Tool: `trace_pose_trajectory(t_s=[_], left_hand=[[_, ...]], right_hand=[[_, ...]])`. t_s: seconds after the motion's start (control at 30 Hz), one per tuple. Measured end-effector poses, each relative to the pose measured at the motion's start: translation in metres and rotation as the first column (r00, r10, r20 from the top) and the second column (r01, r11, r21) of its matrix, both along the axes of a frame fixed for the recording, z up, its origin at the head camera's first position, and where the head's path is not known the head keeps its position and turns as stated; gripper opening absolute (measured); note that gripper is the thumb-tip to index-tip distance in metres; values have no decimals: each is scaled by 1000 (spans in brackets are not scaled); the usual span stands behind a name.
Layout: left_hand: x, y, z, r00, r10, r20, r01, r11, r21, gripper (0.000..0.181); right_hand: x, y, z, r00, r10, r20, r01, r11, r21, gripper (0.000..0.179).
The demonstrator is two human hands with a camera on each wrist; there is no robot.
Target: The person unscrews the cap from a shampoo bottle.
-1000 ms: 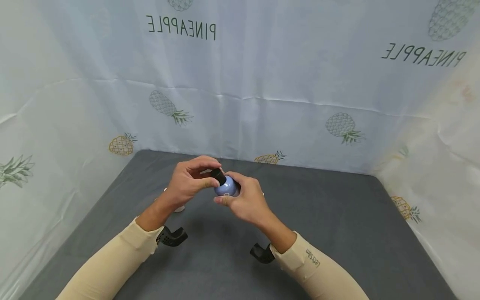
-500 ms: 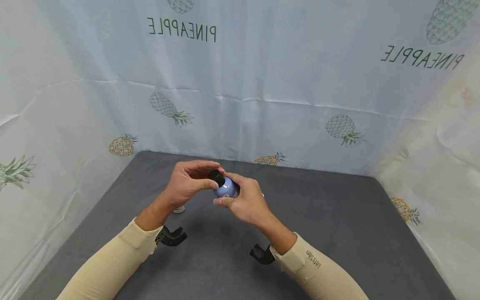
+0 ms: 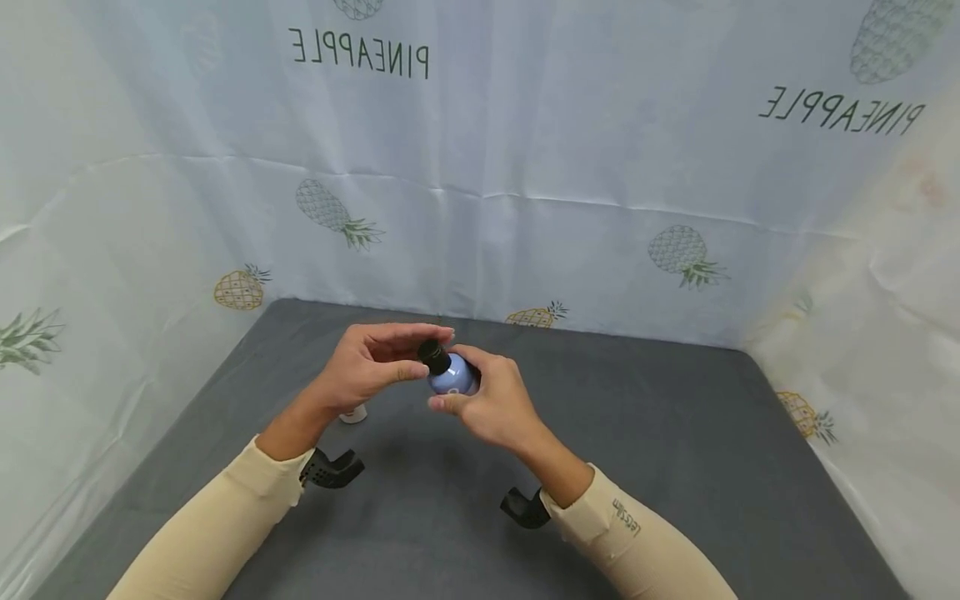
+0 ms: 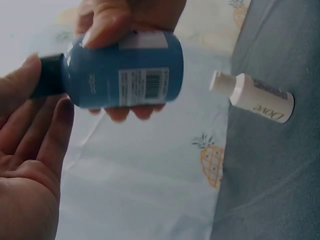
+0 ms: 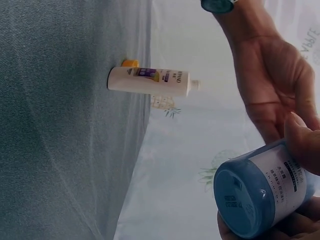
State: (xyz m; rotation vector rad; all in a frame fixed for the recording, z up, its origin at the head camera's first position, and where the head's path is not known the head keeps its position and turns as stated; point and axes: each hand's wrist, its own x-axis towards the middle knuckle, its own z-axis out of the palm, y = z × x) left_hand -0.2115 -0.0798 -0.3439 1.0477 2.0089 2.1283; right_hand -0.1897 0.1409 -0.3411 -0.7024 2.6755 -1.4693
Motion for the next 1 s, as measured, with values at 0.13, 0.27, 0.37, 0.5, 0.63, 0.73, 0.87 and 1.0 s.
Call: trace_pose_trajectory(t_s=[0.13,0.27,0.37,0.5,0.63,0.73,0.87,1.0], left_hand=[[0,0,-1,1000,6,10,-6,1000,-10,43],[2,2,-2,995,99,13,-99,994,-36,39],[4,3,-1,990,140,12,-139,988,-72,39],[5,2,0,997,77,0,-76,992,-97,47],[4,1,2,1000,0,-7,-1,996,-89,47],[4,1,4,999,25,-23,-27,994,-105,39],[6,4,4,993,107,-57,-114,986,-121,33],[7,7,2,983,167,-76,-174,979,-103,33]], right_hand=[[1,0,-2,1000,-14,12,14,1000,6,69],[1,0,-5,1000,-14,16,14,1000,-1,66],[1,-1,-7,1000,-13,7,13,1000,-5,60],[1,-1,-8,1000,-2,-3,2,1000,-6,60],[0,-1,-7,1000,6,0,-6,1000,-13,63],[0,-1,-6,1000,2,17,-1,1000,-13,68],[0,-1,-7,999,-6,34,6,1000,-14,73],[-1,-1,-6,999,-19,25,20,1000,-4,70]])
